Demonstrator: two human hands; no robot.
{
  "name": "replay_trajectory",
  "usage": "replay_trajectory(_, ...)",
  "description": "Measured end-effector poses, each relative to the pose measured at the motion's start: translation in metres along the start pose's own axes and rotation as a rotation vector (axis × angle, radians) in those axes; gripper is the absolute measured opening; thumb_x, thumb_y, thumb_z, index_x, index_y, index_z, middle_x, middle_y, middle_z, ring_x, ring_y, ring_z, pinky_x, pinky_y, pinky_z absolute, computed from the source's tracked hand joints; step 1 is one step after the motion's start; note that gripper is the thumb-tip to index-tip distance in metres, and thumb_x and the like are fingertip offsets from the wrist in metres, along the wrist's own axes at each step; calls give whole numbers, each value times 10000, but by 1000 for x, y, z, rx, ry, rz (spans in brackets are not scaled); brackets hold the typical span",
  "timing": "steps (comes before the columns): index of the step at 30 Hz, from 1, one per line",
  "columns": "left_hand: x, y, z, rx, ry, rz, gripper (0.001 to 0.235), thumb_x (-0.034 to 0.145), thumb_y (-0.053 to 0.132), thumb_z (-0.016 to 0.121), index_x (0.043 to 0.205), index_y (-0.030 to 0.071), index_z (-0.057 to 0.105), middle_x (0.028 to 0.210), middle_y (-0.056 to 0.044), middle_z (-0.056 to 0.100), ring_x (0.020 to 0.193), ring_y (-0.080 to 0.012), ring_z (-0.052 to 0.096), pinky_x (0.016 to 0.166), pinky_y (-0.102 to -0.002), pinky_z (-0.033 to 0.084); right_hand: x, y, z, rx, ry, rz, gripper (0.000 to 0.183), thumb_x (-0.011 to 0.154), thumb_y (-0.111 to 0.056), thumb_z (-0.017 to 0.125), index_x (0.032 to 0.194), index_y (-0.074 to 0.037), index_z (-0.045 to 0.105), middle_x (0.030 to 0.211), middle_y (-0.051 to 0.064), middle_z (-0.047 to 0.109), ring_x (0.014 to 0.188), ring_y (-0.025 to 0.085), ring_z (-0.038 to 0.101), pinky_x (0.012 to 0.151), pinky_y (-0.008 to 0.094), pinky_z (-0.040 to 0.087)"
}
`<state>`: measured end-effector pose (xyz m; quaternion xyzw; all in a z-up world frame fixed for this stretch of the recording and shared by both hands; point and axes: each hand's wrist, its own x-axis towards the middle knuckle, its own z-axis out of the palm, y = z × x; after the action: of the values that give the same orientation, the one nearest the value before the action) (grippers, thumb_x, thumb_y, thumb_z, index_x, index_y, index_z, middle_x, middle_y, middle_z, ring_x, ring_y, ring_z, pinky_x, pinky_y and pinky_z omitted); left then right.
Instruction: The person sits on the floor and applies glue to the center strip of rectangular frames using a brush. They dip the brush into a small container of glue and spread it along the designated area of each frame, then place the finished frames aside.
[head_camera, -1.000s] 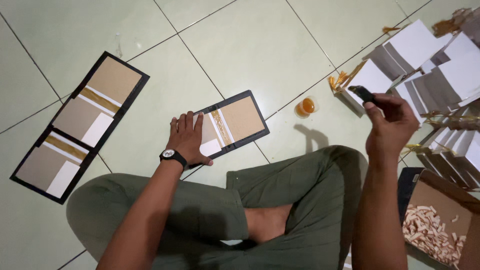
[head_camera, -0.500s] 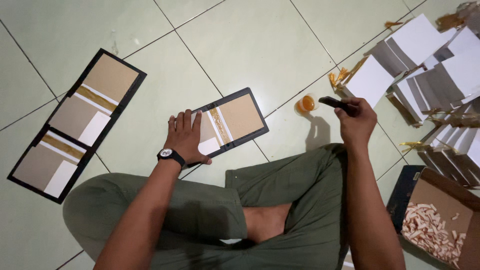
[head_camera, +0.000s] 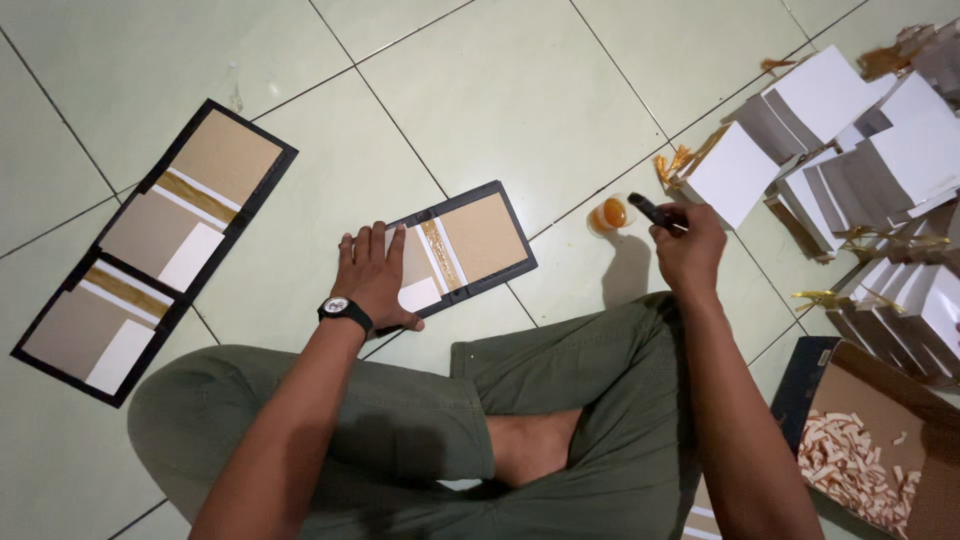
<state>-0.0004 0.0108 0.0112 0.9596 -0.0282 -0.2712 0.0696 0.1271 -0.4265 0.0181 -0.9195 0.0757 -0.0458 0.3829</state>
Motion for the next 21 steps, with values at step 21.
replay_trajectory(21,27,-16,41,74,76,30,1691,443,874,900,1650,87,16,1660,-211,96,1522,-433,90,1243,-608,4,-3,-107,-158,242,290,-400,365,1046,135,790,1278,-44,572,1241,152,708,1115,210,724,987,287,572)
